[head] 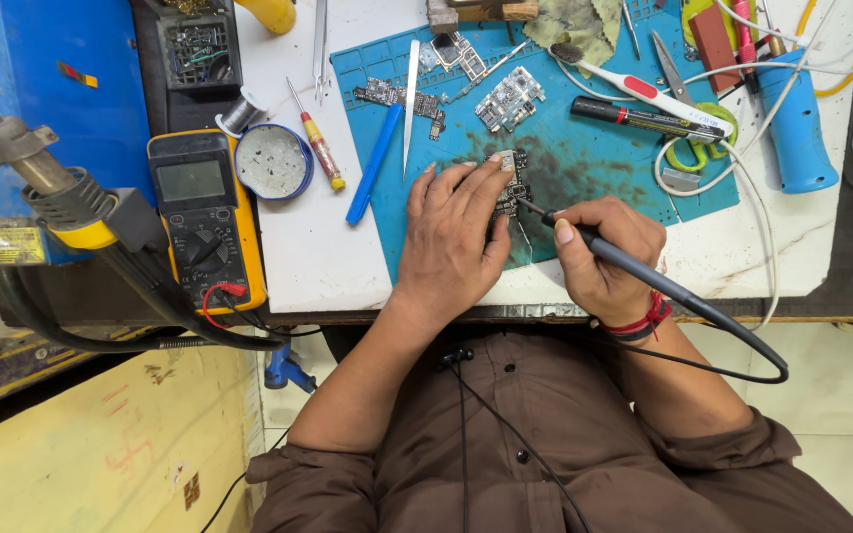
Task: The person uses a soldering iron to apply solder to multiple points on a small circuit board. They hold the board with one hand and the soldering iron with the other, occasionally repositioning the board to access different areas.
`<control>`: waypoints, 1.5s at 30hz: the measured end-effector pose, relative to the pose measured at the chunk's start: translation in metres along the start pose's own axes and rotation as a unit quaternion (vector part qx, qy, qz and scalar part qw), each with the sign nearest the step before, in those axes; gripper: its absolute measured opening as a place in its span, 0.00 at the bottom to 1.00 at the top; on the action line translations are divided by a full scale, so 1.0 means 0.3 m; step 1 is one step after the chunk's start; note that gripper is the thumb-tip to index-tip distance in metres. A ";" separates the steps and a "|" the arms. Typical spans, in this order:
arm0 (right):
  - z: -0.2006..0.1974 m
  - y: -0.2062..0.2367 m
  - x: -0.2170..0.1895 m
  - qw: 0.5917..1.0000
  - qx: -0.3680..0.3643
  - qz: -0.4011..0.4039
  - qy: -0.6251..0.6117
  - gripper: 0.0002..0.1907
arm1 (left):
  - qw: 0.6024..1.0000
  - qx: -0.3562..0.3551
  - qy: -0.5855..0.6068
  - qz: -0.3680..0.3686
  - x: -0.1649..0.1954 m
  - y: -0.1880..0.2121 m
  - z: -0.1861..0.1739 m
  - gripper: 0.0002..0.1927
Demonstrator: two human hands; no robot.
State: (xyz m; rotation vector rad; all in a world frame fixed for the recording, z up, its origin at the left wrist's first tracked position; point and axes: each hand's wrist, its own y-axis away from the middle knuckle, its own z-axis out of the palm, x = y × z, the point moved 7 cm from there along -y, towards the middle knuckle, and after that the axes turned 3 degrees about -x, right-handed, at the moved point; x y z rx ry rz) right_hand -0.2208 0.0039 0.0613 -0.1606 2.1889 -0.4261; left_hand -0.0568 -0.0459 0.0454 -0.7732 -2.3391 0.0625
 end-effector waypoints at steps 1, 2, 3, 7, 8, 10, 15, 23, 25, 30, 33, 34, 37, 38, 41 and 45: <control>0.000 -0.001 -0.001 1.000 -0.001 -0.002 -0.001 0.06 | 1.000 0.000 0.000 0.000 0.001 0.000 0.001 0.26; 0.001 -0.001 -0.002 1.000 -0.002 -0.004 -0.002 0.06 | 1.000 0.001 0.001 -0.002 0.001 0.000 0.001 0.26; 0.001 -0.003 -0.002 1.000 -0.002 -0.006 -0.003 0.06 | 1.000 0.001 0.003 -0.003 0.002 -0.001 0.001 0.26; 0.000 -0.001 -0.003 1.000 -0.003 -0.006 0.000 0.05 | 1.000 -0.001 0.007 -0.001 0.000 -0.001 0.000 0.26; 0.001 -0.001 -0.002 1.000 -0.003 -0.005 -0.002 0.05 | 1.000 0.000 0.005 -0.001 0.000 0.000 -0.001 0.26; 0.000 -0.001 -0.001 1.000 -0.002 -0.004 -0.001 0.05 | 1.000 0.003 0.001 0.001 0.002 -0.001 -0.001 0.26; -0.001 0.001 0.004 1.000 -0.003 0.000 0.003 0.06 | 1.000 0.004 0.001 0.004 0.004 0.000 -0.003 0.26; -0.006 0.014 0.015 1.000 0.018 -0.002 -0.016 0.06 | 1.000 0.004 0.005 0.001 -0.005 0.004 0.006 0.29; -0.012 0.020 0.015 0.999 0.033 0.003 -0.022 0.07 | 1.000 0.012 0.022 0.003 -0.009 0.005 0.001 0.33; -0.010 0.022 0.023 0.999 0.027 0.033 -0.013 0.10 | 0.998 0.034 0.052 0.002 -0.013 0.004 -0.015 0.39; -0.004 0.019 0.024 0.999 0.033 0.035 -0.025 0.11 | 1.000 0.014 0.027 -0.003 -0.009 -0.005 0.000 0.39; -0.004 0.017 0.026 0.998 0.034 0.035 -0.027 0.11 | 1.000 0.006 0.014 -0.004 -0.010 -0.009 0.005 0.38; -0.007 0.024 0.034 0.998 0.037 0.041 -0.034 0.12 | 1.000 0.000 0.002 -0.006 -0.009 -0.010 0.010 0.34; -0.007 0.026 0.038 0.998 0.038 0.043 -0.039 0.12 | 1.000 0.007 -0.006 0.001 -0.004 -0.010 0.010 0.32; -0.009 0.038 0.055 0.995 0.052 0.054 -0.067 0.13 | 0.999 0.038 -0.021 0.017 0.005 -0.009 -0.001 0.23; -0.008 0.048 0.073 0.991 0.068 0.060 -0.098 0.14 | 0.995 0.096 0.029 -0.002 -0.016 -0.014 -0.030 0.12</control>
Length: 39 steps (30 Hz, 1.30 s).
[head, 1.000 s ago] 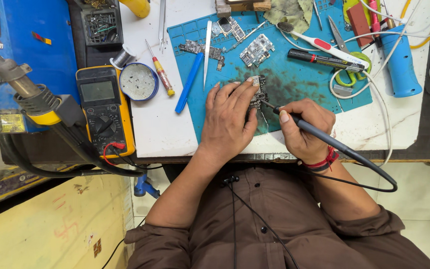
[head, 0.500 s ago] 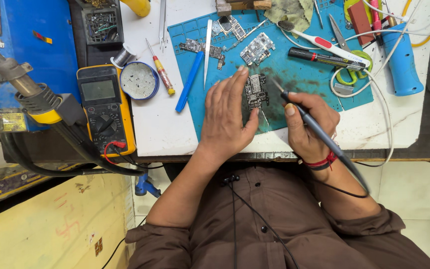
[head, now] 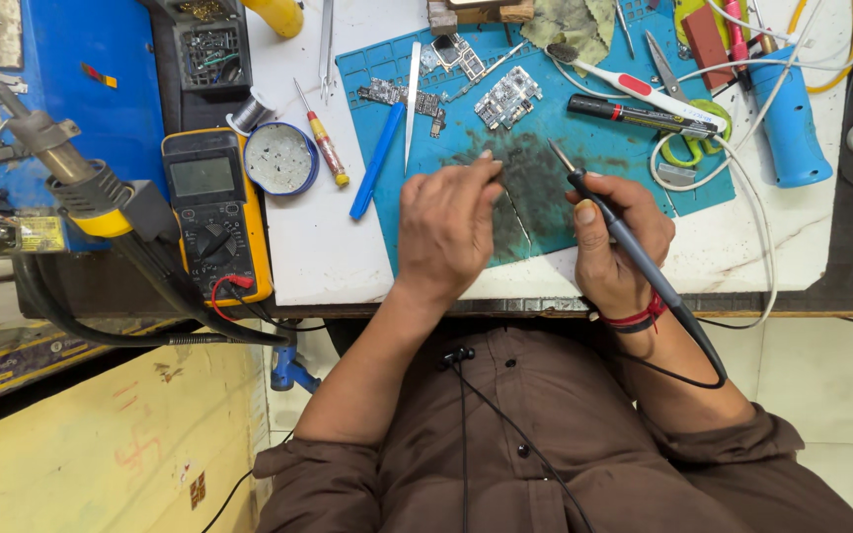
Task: The person uses a soldering iron to apply solder to multiple points on a small circuit board. They hold the board with one hand and the soldering iron with the other, occasionally repositioning the board to access different areas.
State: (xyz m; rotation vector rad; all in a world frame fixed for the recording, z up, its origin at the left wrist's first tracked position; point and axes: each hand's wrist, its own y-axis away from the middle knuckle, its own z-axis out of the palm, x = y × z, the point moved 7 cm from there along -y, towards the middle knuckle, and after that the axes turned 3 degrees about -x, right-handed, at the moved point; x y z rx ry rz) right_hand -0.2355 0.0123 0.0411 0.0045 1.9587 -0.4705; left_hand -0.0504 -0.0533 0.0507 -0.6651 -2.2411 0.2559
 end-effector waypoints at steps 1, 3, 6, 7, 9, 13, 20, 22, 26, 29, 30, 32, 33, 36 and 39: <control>0.000 0.001 0.002 1.000 -0.001 0.000 -0.002 0.14 | 1.000 0.013 0.021 -0.017 -0.011 -0.004 -0.004 0.11; 0.002 -0.001 0.003 1.000 -0.002 -0.002 -0.006 0.14 | 0.998 0.020 0.025 -0.057 -0.034 -0.013 -0.002 0.09; 0.001 -0.002 -0.006 1.000 -0.009 -0.009 0.002 0.13 | 0.994 0.017 0.034 -0.098 -0.059 -0.024 0.008 0.09; 0.004 -0.004 -0.009 1.000 -0.011 -0.012 0.001 0.12 | 0.993 0.011 0.038 -0.109 -0.066 -0.026 0.010 0.09; 0.005 -0.005 -0.016 1.000 -0.014 -0.015 0.000 0.11 | 0.995 0.018 -0.012 -0.099 -0.066 -0.026 -0.005 0.09; 0.009 -0.008 -0.030 0.999 -0.025 -0.034 0.022 0.09 | 0.994 -0.007 -0.054 -0.098 -0.070 -0.019 -0.025 0.13; 0.010 -0.010 -0.030 0.997 -0.024 -0.044 0.050 0.08 | 0.998 -0.030 -0.040 -0.023 -0.013 -0.009 -0.038 0.32; 0.008 -0.007 -0.024 0.998 -0.026 -0.035 0.051 0.07 | 0.998 -0.032 -0.044 -0.009 -0.007 -0.010 -0.037 0.35; 0.002 -0.003 -0.016 0.998 -0.038 -0.033 0.035 0.06 | 0.998 -0.047 -0.046 -0.005 -0.012 -0.010 -0.027 0.33; 0.003 0.000 -0.015 0.998 -0.048 -0.035 0.037 0.08 | 0.998 -0.053 -0.035 -0.008 -0.016 -0.008 -0.022 0.33; 0.003 0.000 -0.014 0.997 -0.052 -0.033 0.038 0.08 | 0.998 -0.053 -0.035 -0.007 -0.016 -0.007 -0.021 0.33; 0.005 0.000 -0.016 0.997 -0.057 -0.031 0.046 0.09 | 0.998 -0.055 -0.034 -0.007 -0.013 -0.003 -0.021 0.34; 0.007 -0.004 -0.017 0.997 -0.058 -0.033 0.049 0.09 | 0.998 -0.053 -0.036 -0.005 -0.011 -0.003 -0.021 0.34; 0.014 -0.013 -0.028 0.996 -0.065 -0.042 0.054 0.08 | 0.998 -0.053 -0.039 -0.002 -0.013 -0.008 -0.019 0.34; 0.022 -0.020 -0.036 0.993 -0.079 -0.039 0.078 0.07 | 0.997 -0.059 -0.040 -0.002 -0.014 -0.006 -0.015 0.35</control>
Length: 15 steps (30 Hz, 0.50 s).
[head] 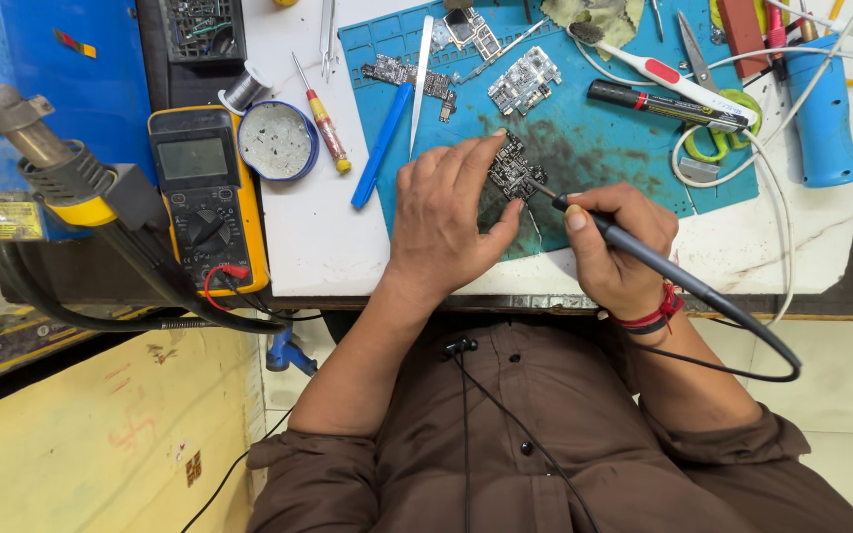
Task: The person uses a soldering iron to apply solder to multiple points on a small circuit board. They hold the board with one hand and the soldering iron with the other, occasionally repositioning the board to access different areas.
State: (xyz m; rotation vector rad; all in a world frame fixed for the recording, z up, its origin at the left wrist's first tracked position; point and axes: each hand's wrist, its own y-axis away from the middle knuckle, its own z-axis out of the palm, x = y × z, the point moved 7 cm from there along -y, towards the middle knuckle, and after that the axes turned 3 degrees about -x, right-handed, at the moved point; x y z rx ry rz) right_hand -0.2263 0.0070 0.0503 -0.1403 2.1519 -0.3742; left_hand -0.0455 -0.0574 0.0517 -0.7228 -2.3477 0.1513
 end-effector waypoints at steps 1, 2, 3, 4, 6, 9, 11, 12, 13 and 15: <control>0.001 -0.003 -0.004 1.000 -0.004 -0.003 0.004 0.07 | 1.000 -0.001 -0.001 0.000 0.000 0.000 0.001 0.35; 0.003 -0.005 -0.008 1.000 -0.008 -0.006 0.007 0.07 | 1.000 0.000 0.000 0.000 0.000 0.001 0.002 0.35; 0.005 -0.007 -0.011 1.000 -0.011 -0.009 0.011 0.07 | 1.000 0.000 0.000 0.001 0.000 0.002 0.002 0.35; 0.007 -0.010 -0.014 1.000 -0.011 -0.011 0.015 0.07 | 1.000 0.000 0.002 0.003 -0.001 0.002 0.002 0.35; 0.008 -0.014 -0.019 1.000 -0.011 -0.017 0.022 0.06 | 1.000 -0.001 0.001 0.002 0.000 0.002 0.003 0.35; 0.009 -0.018 -0.023 0.999 -0.008 -0.022 0.030 0.06 | 1.000 -0.004 0.005 0.000 0.000 0.002 0.004 0.34; 0.009 -0.018 -0.025 0.999 -0.009 -0.021 0.034 0.06 | 1.000 -0.004 0.006 0.001 0.001 0.002 0.002 0.34; 0.010 -0.018 -0.025 0.999 -0.010 -0.020 0.036 0.06 | 1.000 -0.003 0.006 0.002 0.001 0.002 0.001 0.34; 0.008 -0.017 -0.025 0.999 -0.008 -0.019 0.033 0.05 | 1.000 -0.001 0.005 0.003 0.002 0.001 0.001 0.34; 0.007 -0.018 -0.025 0.999 -0.003 -0.018 0.026 0.05 | 1.000 -0.003 0.006 0.000 0.002 0.001 0.002 0.34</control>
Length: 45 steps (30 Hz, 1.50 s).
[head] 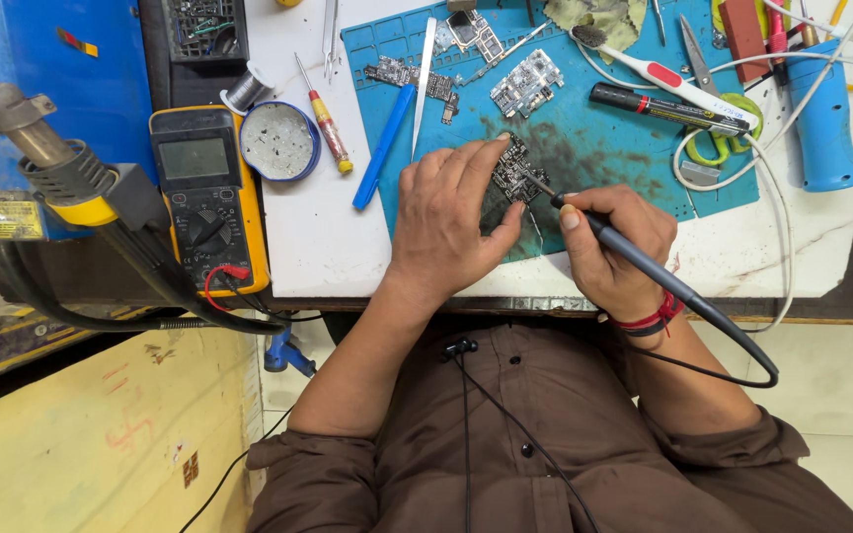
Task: The person uses a soldering iron to apply solder to multiple points on a small circuit board. They hold the board with one hand and the soldering iron with the other, occasionally repositioning the board to access different areas.
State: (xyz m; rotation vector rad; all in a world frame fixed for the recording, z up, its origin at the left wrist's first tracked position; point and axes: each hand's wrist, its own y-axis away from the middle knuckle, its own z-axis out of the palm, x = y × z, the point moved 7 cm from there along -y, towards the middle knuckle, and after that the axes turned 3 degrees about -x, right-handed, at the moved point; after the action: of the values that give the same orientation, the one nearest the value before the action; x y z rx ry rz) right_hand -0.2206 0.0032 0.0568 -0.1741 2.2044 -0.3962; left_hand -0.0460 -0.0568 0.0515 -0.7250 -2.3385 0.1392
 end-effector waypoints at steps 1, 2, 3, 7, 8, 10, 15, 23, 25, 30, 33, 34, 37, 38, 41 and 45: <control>0.001 -0.001 0.000 1.000 -0.002 0.001 0.003 0.05 | 1.000 -0.002 0.001 -0.002 -0.001 0.000 0.000 0.34; 0.001 0.000 0.001 1.000 -0.004 0.003 0.007 0.05 | 1.000 0.000 0.000 0.001 0.001 0.000 -0.001 0.34; 0.001 0.000 0.001 1.000 -0.006 0.004 0.010 0.04 | 1.000 0.002 0.000 0.003 0.002 0.001 -0.002 0.34; 0.001 -0.003 -0.004 1.000 -0.002 -0.003 0.012 0.04 | 1.000 -0.002 0.002 -0.001 0.000 0.001 -0.001 0.34; 0.001 -0.003 -0.004 1.000 -0.003 -0.001 0.013 0.04 | 1.000 0.001 0.001 0.000 0.000 0.000 -0.003 0.34; 0.000 -0.003 -0.006 1.000 -0.003 0.000 0.013 0.04 | 1.000 0.005 -0.002 0.004 0.002 0.000 -0.004 0.34; 0.002 -0.006 -0.009 1.000 -0.006 -0.003 0.011 0.04 | 1.000 0.001 0.000 0.001 0.000 0.002 -0.001 0.34; 0.001 -0.008 -0.011 1.000 -0.001 -0.006 0.022 0.04 | 1.000 0.004 -0.001 0.002 0.001 0.001 -0.001 0.34; 0.002 -0.007 -0.012 1.000 0.000 -0.007 0.022 0.04 | 1.000 0.000 0.002 0.000 -0.002 0.001 -0.001 0.34; 0.001 -0.008 -0.011 1.000 0.001 -0.007 0.020 0.05 | 1.000 0.005 -0.002 0.003 0.001 0.002 -0.002 0.34; 0.005 -0.007 -0.005 1.000 -0.003 0.007 0.017 0.05 | 1.000 0.002 -0.003 0.001 -0.001 0.001 0.000 0.34; 0.004 -0.007 -0.006 1.000 0.000 0.004 0.017 0.05 | 1.000 0.000 -0.003 -0.001 -0.001 0.000 0.001 0.34; 0.003 -0.006 -0.006 1.000 0.004 0.002 0.016 0.04 | 1.000 0.006 -0.006 0.003 0.001 0.000 -0.002 0.33; 0.002 -0.004 -0.005 1.000 0.002 0.005 0.016 0.04 | 1.000 0.005 -0.006 0.002 0.002 0.000 -0.001 0.33; 0.001 -0.004 -0.007 1.000 0.004 -0.001 0.015 0.04 | 1.000 0.003 -0.005 0.001 0.001 0.001 -0.002 0.33; -0.001 -0.006 -0.015 1.000 -0.003 -0.017 -0.007 0.04 | 1.000 0.003 -0.006 0.003 0.001 -0.001 -0.002 0.33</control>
State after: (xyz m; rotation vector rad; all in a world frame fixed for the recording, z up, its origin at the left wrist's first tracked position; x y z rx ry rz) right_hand -0.2181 0.0027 0.0611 -0.2166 2.1906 -0.4061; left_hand -0.0460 -0.0570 0.0521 -0.7296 -2.3472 0.1526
